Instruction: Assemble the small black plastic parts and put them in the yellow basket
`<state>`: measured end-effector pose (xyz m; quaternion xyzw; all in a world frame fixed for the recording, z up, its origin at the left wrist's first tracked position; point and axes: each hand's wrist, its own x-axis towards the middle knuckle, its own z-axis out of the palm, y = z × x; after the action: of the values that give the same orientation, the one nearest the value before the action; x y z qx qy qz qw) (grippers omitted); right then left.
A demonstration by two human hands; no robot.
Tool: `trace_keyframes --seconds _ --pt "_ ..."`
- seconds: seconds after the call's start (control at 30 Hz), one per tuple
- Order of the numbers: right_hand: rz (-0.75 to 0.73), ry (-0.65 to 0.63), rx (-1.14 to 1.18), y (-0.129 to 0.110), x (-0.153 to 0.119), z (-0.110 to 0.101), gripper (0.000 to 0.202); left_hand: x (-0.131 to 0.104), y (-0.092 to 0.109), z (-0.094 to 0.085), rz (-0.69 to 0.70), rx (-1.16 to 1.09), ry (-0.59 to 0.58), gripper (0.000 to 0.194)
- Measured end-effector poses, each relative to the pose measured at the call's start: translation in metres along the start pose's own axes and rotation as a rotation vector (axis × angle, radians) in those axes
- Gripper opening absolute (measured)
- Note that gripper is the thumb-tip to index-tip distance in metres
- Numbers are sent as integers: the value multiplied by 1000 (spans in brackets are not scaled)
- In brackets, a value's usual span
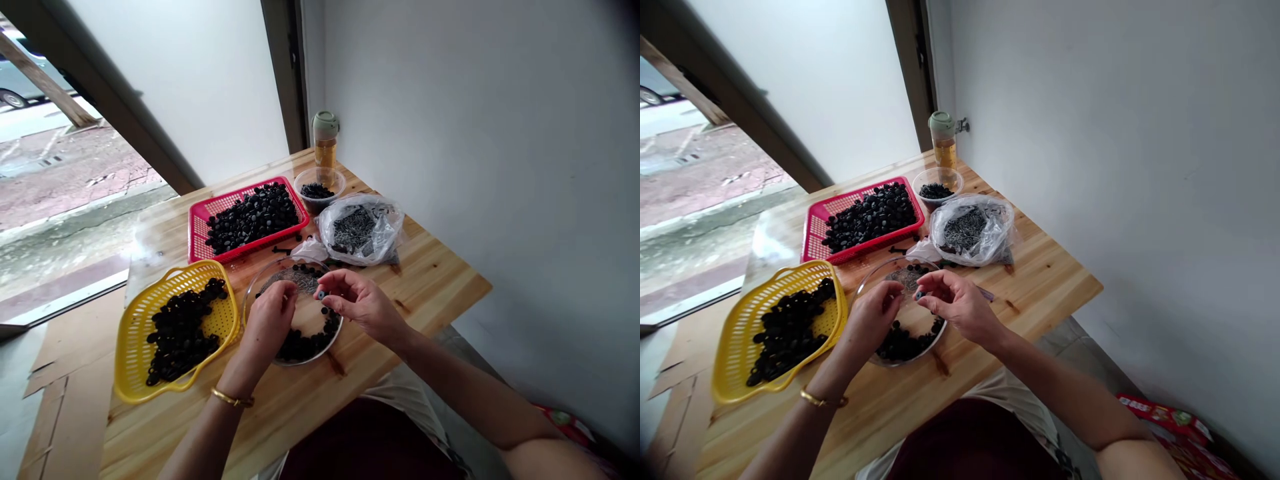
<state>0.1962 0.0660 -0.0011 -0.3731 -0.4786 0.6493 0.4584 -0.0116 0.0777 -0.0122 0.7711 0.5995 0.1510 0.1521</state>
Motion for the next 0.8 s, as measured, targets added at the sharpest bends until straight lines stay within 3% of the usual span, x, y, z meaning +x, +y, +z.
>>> trace_keyframes --seconds 0.13,0.43,0.63,0.8 --pt "18 0 -34 5 0 6 31 -9 -4 0 -3 -28 21 17" --pt "-10 34 -111 5 -3 8 29 -7 4 -5 -10 68 -127 16" --pt "-33 71 -143 3 -5 3 27 9 12 -1 14 162 -206 25" --pt "-36 67 -137 4 -6 0 28 27 7 8 28 177 -245 22"
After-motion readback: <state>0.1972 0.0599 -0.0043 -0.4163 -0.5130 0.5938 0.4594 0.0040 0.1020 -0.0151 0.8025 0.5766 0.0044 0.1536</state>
